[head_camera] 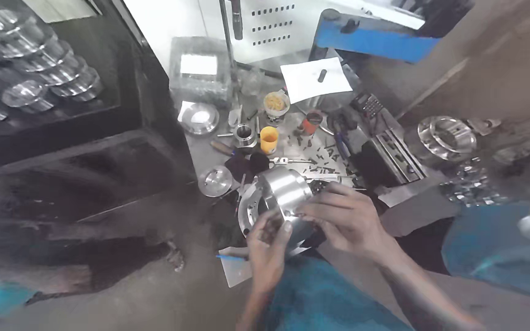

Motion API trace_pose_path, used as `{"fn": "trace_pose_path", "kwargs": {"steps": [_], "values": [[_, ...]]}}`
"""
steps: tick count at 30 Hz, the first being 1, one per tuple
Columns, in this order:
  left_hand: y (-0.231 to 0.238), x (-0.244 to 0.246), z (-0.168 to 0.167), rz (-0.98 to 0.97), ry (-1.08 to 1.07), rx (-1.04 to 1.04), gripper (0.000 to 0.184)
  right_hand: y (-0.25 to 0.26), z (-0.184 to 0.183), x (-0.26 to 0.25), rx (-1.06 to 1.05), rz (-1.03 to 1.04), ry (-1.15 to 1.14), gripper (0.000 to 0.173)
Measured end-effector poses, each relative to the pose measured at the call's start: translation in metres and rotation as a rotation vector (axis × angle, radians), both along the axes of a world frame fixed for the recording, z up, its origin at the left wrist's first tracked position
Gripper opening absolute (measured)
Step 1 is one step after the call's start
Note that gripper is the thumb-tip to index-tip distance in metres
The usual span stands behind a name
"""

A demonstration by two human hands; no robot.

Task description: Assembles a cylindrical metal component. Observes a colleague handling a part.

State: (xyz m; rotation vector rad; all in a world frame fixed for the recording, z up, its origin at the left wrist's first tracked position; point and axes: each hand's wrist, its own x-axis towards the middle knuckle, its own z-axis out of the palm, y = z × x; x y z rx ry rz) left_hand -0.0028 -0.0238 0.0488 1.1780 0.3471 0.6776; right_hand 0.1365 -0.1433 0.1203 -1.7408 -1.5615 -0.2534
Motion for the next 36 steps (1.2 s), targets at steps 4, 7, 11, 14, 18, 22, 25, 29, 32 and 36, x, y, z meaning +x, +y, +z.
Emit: {"fn": "trace_pose_path", "kwargs": {"steps": [4, 7, 11, 14, 18, 22, 25, 29, 32, 36], "values": [[0.0, 0.0, 0.001, -0.005, -0.005, -0.003, 0.029, 0.002, -0.001, 0.002, -0.023, 0.001, -0.082, 0.019], [0.001, 0.0, 0.002, -0.008, 0.002, 0.0, 0.031, 0.003, 0.003, 0.006, -0.06, 0.025, -0.184, 0.019], [0.002, 0.001, 0.002, -0.001, 0.001, 0.004, 0.029, 0.005, 0.018, 0.016, -0.163, 0.107, -0.315, 0.022], [0.001, 0.001, 0.002, 0.011, 0.012, 0.0, 0.027, 0.008, 0.026, 0.019, -0.201, 0.139, -0.393, 0.021], [0.0, 0.002, 0.005, 0.013, 0.023, -0.044, 0.027, 0.004, 0.024, 0.003, -0.211, 0.048, -0.45, 0.024], [-0.001, 0.001, 0.002, 0.015, 0.021, -0.024, 0.028, 0.001, 0.014, -0.01, -0.18, -0.05, -0.456, 0.022], [-0.002, 0.0, 0.001, 0.021, 0.029, -0.004, 0.028, 0.001, 0.016, -0.007, -0.206, -0.026, -0.457, 0.021], [-0.002, 0.0, 0.003, 0.028, 0.027, 0.018, 0.024, 0.001, 0.019, 0.002, -0.216, 0.028, -0.457, 0.023], [-0.002, 0.002, 0.003, 0.045, 0.018, 0.024, 0.025, -0.006, 0.021, -0.013, -0.298, -0.058, -0.413, 0.032], [-0.005, 0.004, -0.003, 0.055, -0.003, -0.009, 0.028, -0.027, 0.02, -0.037, -0.351, -0.06, -0.266, 0.039]]}}
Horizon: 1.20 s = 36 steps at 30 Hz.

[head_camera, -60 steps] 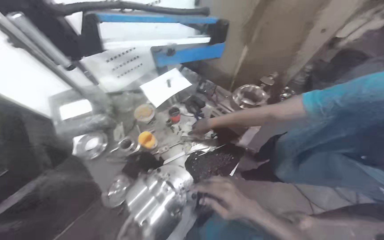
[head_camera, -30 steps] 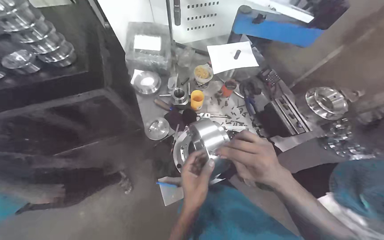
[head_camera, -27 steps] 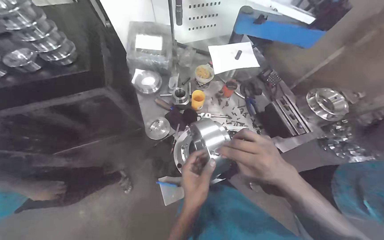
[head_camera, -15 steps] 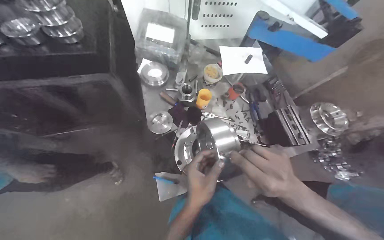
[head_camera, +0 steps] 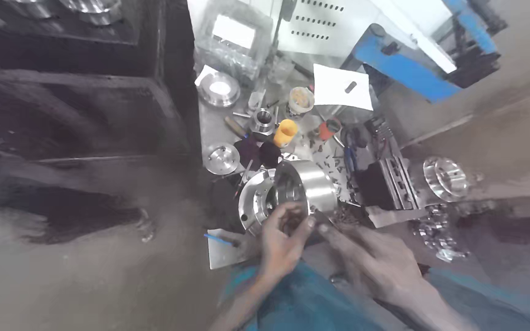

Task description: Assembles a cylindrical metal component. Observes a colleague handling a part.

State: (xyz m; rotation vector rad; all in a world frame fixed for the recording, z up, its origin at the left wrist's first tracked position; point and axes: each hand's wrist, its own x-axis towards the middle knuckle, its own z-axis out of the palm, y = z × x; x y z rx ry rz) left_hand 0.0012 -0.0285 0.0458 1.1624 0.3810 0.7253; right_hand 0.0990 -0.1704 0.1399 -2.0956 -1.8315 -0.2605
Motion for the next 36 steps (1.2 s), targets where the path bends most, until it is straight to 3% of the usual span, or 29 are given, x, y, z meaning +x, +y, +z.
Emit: {"fn": "trace_pose_path", "kwargs": {"steps": [5, 8, 11, 13, 16, 20, 22, 24, 26, 28, 32, 34, 36], "values": [[-0.004, 0.005, -0.007, -0.009, -0.086, 0.006, 0.029, 0.028, 0.013, -0.022, -0.061, 0.262, -0.029, 0.019], [-0.009, -0.001, -0.009, 0.008, -0.044, -0.007, 0.035, 0.073, 0.032, -0.021, -0.099, 0.33, -0.15, 0.022], [-0.013, -0.001, 0.003, 0.07, 0.154, -0.047, 0.046, 0.11, 0.054, 0.0, -0.181, 0.234, -0.175, 0.018], [-0.019, 0.003, 0.001, 0.116, 0.064, -0.046, 0.045, 0.117, 0.068, 0.027, -0.284, 0.065, -0.136, 0.016], [-0.024, 0.009, -0.008, 0.174, -0.009, -0.019, 0.042, 0.088, 0.071, 0.075, -0.318, -0.072, 0.025, 0.016], [-0.023, 0.01, -0.005, 0.17, 0.025, -0.022, 0.042, 0.01, 0.05, 0.066, -0.354, 0.076, 0.352, 0.025], [-0.022, 0.01, -0.006, 0.158, 0.009, -0.018, 0.042, 0.008, 0.037, 0.03, -0.342, 0.232, 0.292, 0.027], [-0.021, 0.004, -0.011, 0.133, -0.066, -0.025, 0.042, 0.039, 0.033, -0.007, -0.242, 0.329, 0.093, 0.025], [-0.024, -0.002, -0.01, 0.163, -0.059, -0.038, 0.038, 0.08, 0.043, -0.014, -0.148, 0.28, -0.107, 0.025], [-0.026, 0.006, -0.01, 0.218, -0.081, -0.036, 0.035, 0.098, 0.061, 0.017, -0.153, 0.166, -0.199, 0.028], [-0.023, 0.012, -0.013, 0.183, -0.073, -0.003, 0.043, 0.048, 0.07, 0.056, -0.259, 0.129, -0.056, 0.032], [-0.024, 0.006, -0.013, 0.169, -0.07, -0.033, 0.046, 0.043, 0.058, 0.03, -0.241, 0.195, -0.055, 0.034], [-0.025, 0.001, -0.006, 0.19, -0.028, -0.066, 0.044, 0.064, 0.049, 0.007, -0.185, 0.259, -0.154, 0.023]]}}
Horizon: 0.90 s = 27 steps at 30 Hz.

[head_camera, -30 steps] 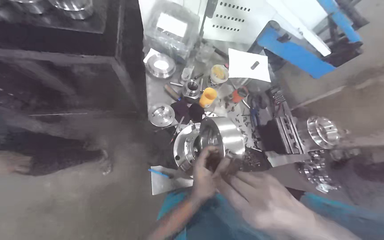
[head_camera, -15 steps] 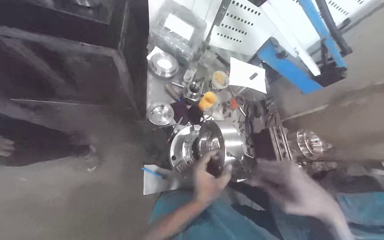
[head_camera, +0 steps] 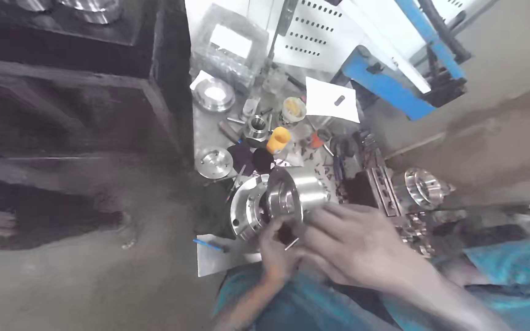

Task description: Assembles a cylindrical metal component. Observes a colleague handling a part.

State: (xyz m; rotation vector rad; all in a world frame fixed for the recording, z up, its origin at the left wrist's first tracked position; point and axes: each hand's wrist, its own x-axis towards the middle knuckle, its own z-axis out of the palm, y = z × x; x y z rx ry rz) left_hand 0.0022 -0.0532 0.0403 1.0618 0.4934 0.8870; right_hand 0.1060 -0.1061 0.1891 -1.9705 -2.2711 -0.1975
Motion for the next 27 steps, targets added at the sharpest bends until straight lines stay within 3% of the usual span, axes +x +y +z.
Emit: {"fn": "trace_pose_path", "kwargs": {"steps": [2, 5, 6, 8, 11, 13, 16, 19, 22, 25, 27], "values": [[-0.005, -0.001, 0.003, 0.046, 0.049, -0.019, 0.031, 0.03, -0.005, -0.003, 0.047, 0.018, 0.003, 0.015], [-0.005, 0.009, -0.007, 0.05, -0.014, 0.008, 0.03, 0.055, 0.009, 0.031, 0.0, -0.254, 0.16, 0.021], [-0.006, 0.009, -0.007, 0.038, -0.004, 0.012, 0.032, 0.048, 0.013, 0.049, -0.026, -0.336, 0.216, 0.023], [-0.005, 0.009, -0.006, 0.031, 0.003, 0.006, 0.034, 0.014, 0.013, 0.073, -0.068, -0.387, 0.29, 0.011], [-0.003, 0.009, -0.007, 0.045, -0.011, 0.015, 0.033, -0.038, 0.005, 0.056, -0.245, -0.318, 0.378, 0.017], [-0.004, 0.009, -0.007, 0.041, -0.019, 0.014, 0.032, -0.034, -0.002, 0.02, -0.235, -0.219, 0.202, 0.021], [-0.002, 0.004, 0.001, 0.05, -0.02, -0.036, 0.029, 0.017, -0.004, -0.015, 0.0, -0.202, -0.06, 0.028], [-0.004, 0.008, -0.011, 0.051, -0.065, 0.016, 0.03, 0.04, 0.022, 0.01, -0.023, -0.443, -0.13, 0.032], [-0.004, 0.013, -0.017, 0.074, -0.043, 0.074, 0.035, 0.009, 0.036, 0.049, -0.135, -0.588, -0.189, 0.035], [-0.007, 0.013, -0.017, 0.091, -0.034, 0.062, 0.035, -0.02, 0.029, 0.041, -0.246, -0.423, -0.153, 0.043], [-0.005, 0.012, -0.016, 0.093, -0.057, 0.053, 0.036, -0.012, 0.018, 0.012, -0.167, -0.243, -0.134, 0.049]]}}
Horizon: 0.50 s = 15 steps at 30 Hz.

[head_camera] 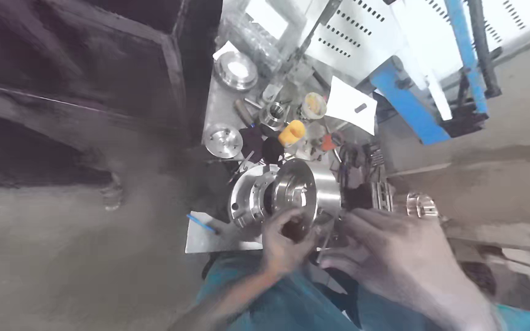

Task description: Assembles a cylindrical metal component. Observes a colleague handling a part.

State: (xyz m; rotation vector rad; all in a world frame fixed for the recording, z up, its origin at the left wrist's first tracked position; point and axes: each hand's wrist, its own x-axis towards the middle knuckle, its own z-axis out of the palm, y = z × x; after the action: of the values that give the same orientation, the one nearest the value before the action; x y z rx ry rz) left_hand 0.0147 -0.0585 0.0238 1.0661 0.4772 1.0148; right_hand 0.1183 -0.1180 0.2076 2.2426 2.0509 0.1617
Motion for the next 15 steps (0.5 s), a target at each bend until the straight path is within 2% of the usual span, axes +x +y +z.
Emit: {"fn": "trace_pose_path", "kwargs": {"steps": [2, 5, 8, 9, 11, 13, 15], "values": [[-0.002, 0.0, 0.0, 0.0, -0.02, -0.02, 0.034, 0.028, 0.0, -0.017, 0.106, 0.073, -0.013, 0.034], [-0.002, 0.003, 0.0, 0.013, -0.036, 0.021, 0.031, 0.061, 0.014, 0.006, 0.108, -0.097, -0.105, 0.027], [0.0, 0.003, -0.002, 0.024, 0.009, 0.069, 0.032, 0.034, 0.028, 0.032, -0.044, -0.269, -0.142, 0.03], [-0.001, 0.002, -0.001, 0.027, 0.022, 0.066, 0.032, 0.024, 0.028, 0.03, -0.112, -0.26, -0.115, 0.031], [0.0, 0.003, 0.0, 0.024, -0.001, 0.048, 0.033, 0.018, 0.014, 0.014, -0.114, -0.073, -0.087, 0.028], [-0.001, 0.002, -0.001, 0.011, -0.047, 0.026, 0.033, 0.033, -0.001, -0.008, -0.005, 0.102, -0.038, 0.027], [-0.001, 0.002, 0.001, 0.021, -0.053, 0.017, 0.027, 0.059, -0.002, -0.011, 0.129, 0.089, -0.021, 0.028]]}}
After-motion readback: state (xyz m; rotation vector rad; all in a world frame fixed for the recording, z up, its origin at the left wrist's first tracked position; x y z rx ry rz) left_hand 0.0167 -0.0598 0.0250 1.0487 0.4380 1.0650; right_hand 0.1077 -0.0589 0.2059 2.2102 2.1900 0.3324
